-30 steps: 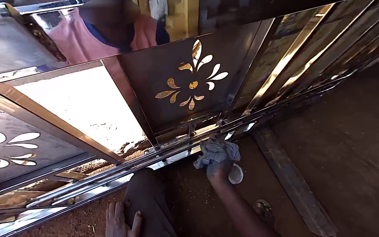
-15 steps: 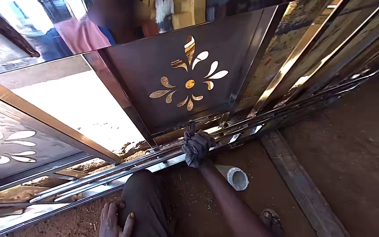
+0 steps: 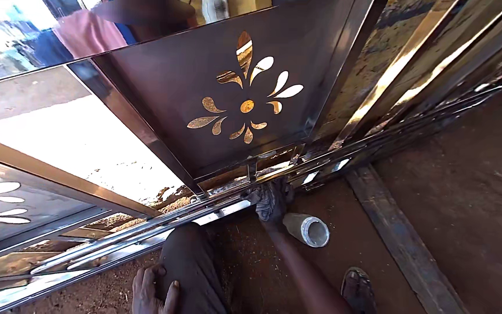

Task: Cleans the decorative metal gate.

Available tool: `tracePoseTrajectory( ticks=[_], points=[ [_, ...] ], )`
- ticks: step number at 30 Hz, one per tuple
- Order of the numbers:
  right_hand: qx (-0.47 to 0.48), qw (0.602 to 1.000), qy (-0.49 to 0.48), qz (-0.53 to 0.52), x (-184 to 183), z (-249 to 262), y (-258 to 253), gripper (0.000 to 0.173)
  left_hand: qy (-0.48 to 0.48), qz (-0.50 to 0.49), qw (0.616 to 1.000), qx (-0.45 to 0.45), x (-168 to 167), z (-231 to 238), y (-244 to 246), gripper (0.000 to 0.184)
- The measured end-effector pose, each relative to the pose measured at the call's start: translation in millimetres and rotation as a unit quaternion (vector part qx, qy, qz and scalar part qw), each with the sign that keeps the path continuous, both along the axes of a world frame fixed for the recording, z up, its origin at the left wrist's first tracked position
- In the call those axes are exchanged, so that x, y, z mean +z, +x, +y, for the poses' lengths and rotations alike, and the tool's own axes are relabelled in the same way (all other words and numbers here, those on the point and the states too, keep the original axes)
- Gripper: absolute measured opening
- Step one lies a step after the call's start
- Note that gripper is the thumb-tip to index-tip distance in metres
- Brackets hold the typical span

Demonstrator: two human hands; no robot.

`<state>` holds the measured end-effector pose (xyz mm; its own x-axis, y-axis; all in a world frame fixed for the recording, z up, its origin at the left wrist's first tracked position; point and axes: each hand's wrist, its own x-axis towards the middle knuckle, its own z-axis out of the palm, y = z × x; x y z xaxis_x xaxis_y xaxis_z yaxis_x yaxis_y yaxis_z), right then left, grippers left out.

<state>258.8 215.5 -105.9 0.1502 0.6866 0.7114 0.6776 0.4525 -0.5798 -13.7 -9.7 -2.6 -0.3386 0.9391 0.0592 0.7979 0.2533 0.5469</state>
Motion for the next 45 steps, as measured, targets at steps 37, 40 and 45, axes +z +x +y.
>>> tracePoseTrajectory(
  ticks=[37,40,45],
  points=[
    [0.171,0.983,0.000,-0.073,13.7,-8.2,16.3,0.011,-0.005,0.000,1.000,-0.008,-1.2,4.1,-0.2,0.063],
    [0.023,0.997,-0.028,-0.070,26.9,23.5,94.7,0.011,-0.005,-0.008,1.000,-0.011,-1.5,5.2,-0.1,0.063],
    [-0.032,0.980,-0.197,-0.027,66.8,-13.6,4.6,0.037,-0.017,-0.018,0.999,-0.033,0.6,10.4,2.6,0.063]
  ],
)
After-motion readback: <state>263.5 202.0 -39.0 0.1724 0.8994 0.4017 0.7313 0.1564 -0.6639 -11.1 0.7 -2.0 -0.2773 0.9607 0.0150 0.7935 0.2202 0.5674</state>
